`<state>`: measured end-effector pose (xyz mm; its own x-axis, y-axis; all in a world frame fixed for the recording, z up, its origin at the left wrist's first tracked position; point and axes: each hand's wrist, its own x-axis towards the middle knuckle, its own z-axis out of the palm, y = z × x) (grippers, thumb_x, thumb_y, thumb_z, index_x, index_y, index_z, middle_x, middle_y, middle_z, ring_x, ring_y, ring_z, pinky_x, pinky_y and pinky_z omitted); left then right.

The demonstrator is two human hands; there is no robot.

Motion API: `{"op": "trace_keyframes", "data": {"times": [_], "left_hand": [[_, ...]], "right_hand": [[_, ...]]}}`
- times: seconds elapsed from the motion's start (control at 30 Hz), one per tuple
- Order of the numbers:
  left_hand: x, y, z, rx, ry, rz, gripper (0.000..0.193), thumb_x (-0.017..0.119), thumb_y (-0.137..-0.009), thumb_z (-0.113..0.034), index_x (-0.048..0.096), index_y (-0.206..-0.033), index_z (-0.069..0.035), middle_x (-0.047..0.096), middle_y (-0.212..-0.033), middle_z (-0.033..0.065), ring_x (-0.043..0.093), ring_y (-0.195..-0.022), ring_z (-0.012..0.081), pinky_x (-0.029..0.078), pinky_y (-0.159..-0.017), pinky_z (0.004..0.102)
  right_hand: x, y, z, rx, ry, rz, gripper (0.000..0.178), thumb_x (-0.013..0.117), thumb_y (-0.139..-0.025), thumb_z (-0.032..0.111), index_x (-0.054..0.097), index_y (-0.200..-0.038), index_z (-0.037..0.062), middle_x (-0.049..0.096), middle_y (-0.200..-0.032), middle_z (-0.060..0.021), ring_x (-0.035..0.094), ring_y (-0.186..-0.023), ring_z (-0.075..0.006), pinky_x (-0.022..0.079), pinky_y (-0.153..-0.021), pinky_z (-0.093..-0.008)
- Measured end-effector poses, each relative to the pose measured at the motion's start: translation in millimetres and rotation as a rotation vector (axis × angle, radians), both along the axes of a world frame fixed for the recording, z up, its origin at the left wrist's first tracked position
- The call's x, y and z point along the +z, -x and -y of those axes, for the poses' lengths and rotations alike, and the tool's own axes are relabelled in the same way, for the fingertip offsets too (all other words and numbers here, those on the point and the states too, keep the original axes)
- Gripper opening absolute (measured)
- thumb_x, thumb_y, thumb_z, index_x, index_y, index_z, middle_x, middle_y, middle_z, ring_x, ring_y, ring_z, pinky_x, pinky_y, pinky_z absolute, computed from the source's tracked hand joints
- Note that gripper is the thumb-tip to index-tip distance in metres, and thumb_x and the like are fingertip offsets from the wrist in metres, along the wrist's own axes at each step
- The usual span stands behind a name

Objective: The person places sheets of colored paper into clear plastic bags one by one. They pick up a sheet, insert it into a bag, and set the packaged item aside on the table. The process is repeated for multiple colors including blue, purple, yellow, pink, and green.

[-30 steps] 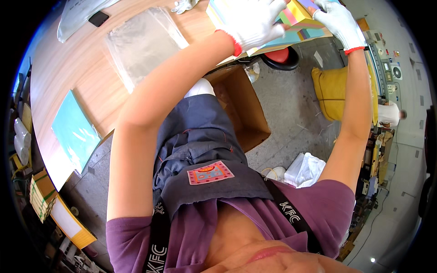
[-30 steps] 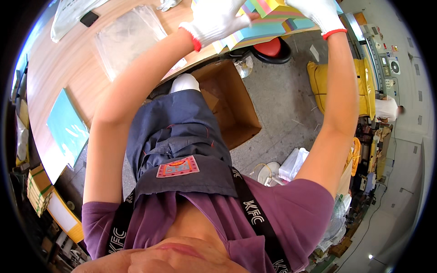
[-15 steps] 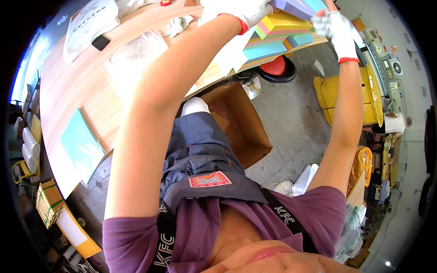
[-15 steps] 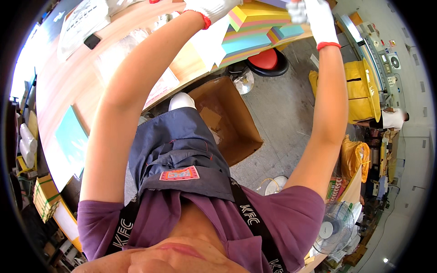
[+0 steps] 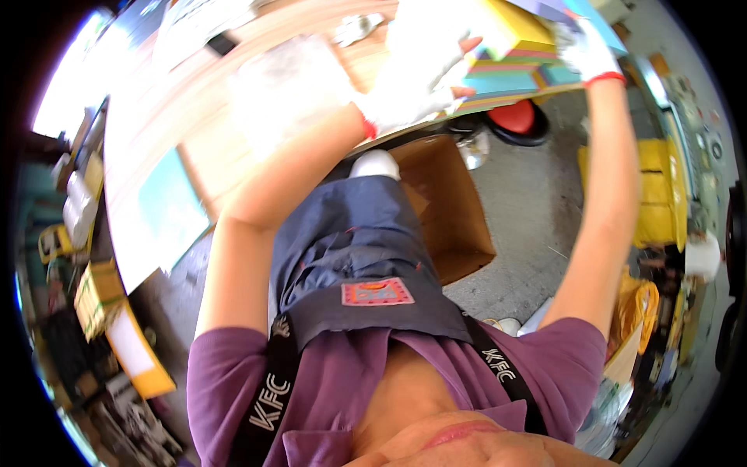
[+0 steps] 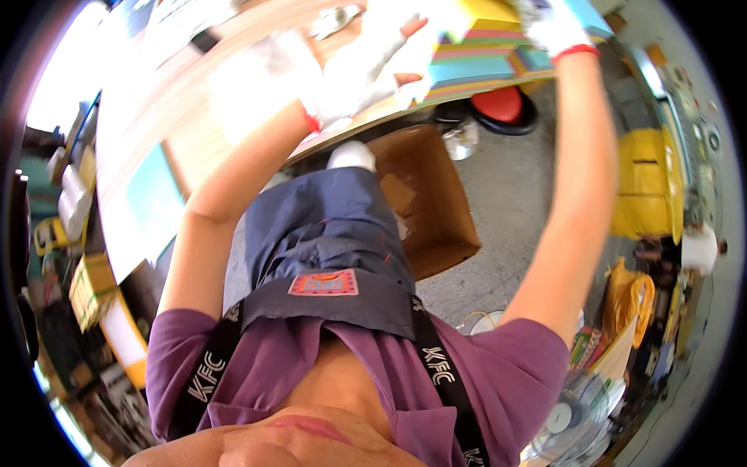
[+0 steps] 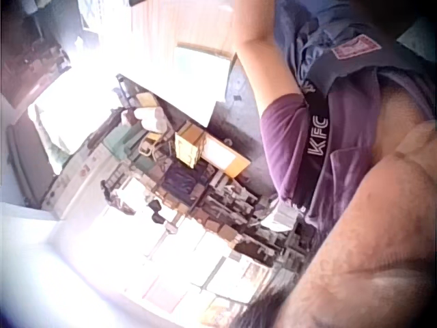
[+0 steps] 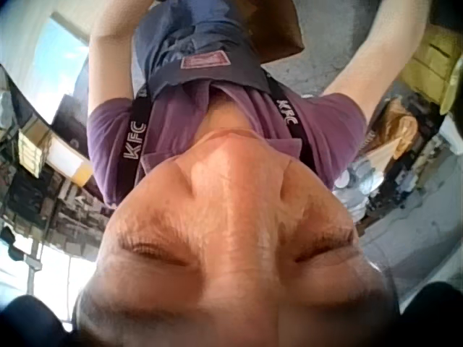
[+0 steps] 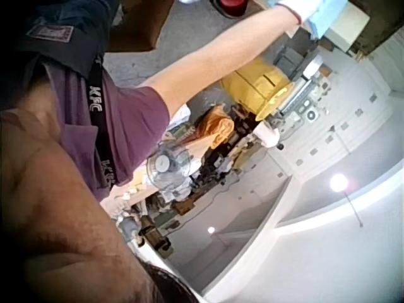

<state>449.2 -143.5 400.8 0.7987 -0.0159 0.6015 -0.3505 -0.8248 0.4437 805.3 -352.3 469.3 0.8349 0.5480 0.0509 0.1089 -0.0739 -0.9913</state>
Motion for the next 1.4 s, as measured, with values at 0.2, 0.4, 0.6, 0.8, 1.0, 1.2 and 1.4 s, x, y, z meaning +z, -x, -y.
{"op": "trace_keyframes", "data": {"times": [0.2, 0.4, 0.6, 0.8, 1.0, 1.2, 1.4], "left_hand": [[-136, 127, -114, 0.527, -0.154, -0.6, 0.038, 0.063, -0.087, -0.029, 0.063, -0.119, -0.007, 0.067, -0.113, 0.0152, 0.063, -0.106, 0.0318, 0.05, -0.088, 0.0412], [-186, 149, -118, 0.636, -0.451, -0.91, 0.031, 0.061, -0.082, -0.021, 0.063, -0.111, -0.01, 0.064, -0.114, 0.0149, 0.057, -0.113, 0.0339, 0.05, -0.09, 0.0433], [-221, 161, -149, 0.688, -0.481, -0.663, 0.029, 0.062, -0.078, -0.014, 0.063, -0.106, -0.01, 0.064, -0.106, 0.0134, 0.059, -0.105, 0.0334, 0.05, -0.088, 0.0415], [-207, 166, -159, 0.747, -0.256, -0.702, 0.019, 0.058, -0.083, -0.013, 0.065, -0.1, -0.01, 0.066, -0.101, 0.0144, 0.062, -0.099, 0.0327, 0.052, -0.082, 0.0408], [-216, 183, -192, 0.703, 0.254, -0.695, 0.025, 0.052, -0.092, -0.021, 0.067, -0.111, -0.015, 0.069, -0.098, 0.0144, 0.065, -0.092, 0.0322, 0.051, -0.08, 0.037], [-207, 197, -172, 0.655, 0.366, -0.622, 0.032, 0.051, -0.089, -0.011, 0.064, -0.118, -0.012, 0.064, -0.118, 0.0138, 0.064, -0.097, 0.0308, 0.05, -0.087, 0.0369], [-222, 203, -164, 0.731, 0.135, -0.419, 0.036, 0.058, -0.079, -0.004, 0.067, -0.113, -0.013, 0.063, -0.117, 0.0119, 0.066, -0.094, 0.0276, 0.052, -0.082, 0.034]], "right_hand": [[13, -19, -10, 0.167, -0.437, -0.464, 0.019, 0.06, -0.095, 0.019, 0.059, -0.1, 0.0006, 0.064, -0.081, -0.0099, 0.06, -0.061, -0.0131, 0.048, -0.051, -0.0221], [7, -8, -8, 0.327, -0.51, -0.29, 0.035, 0.059, -0.091, 0.026, 0.058, -0.112, -0.0025, 0.062, -0.086, -0.0105, 0.059, -0.073, -0.0174, 0.047, -0.057, -0.0256], [22, 173, -8, -0.008, -0.535, -0.135, 0.029, 0.052, -0.093, 0.022, 0.052, -0.108, -0.0019, 0.058, -0.09, -0.0102, 0.057, -0.073, -0.0201, 0.047, -0.064, -0.0294], [-49, 274, 14, -0.044, -0.291, -0.236, 0.047, 0.065, -0.08, 0.024, 0.058, -0.114, -0.0076, 0.063, -0.104, -0.0147, 0.063, -0.093, -0.0262, 0.052, -0.083, -0.0379], [-158, 347, -13, 0.235, -0.04, -0.642, 0.061, 0.068, -0.075, 0.032, 0.056, -0.12, -0.0061, 0.066, -0.096, -0.011, 0.065, -0.087, -0.0228, 0.053, -0.08, -0.0327], [-241, 340, -13, 0.281, -0.004, -0.852, 0.049, 0.066, -0.082, 0.036, 0.058, -0.114, 0.0002, 0.064, -0.086, -0.0035, 0.061, -0.06, -0.01, 0.044, -0.042, -0.0208], [-284, 327, -13, 0.308, -0.376, -1.101, 0.049, 0.062, -0.087, 0.021, 0.051, -0.129, -0.0026, 0.062, -0.119, -0.0141, 0.065, -0.105, -0.0225, 0.058, -0.082, -0.0336]]}}
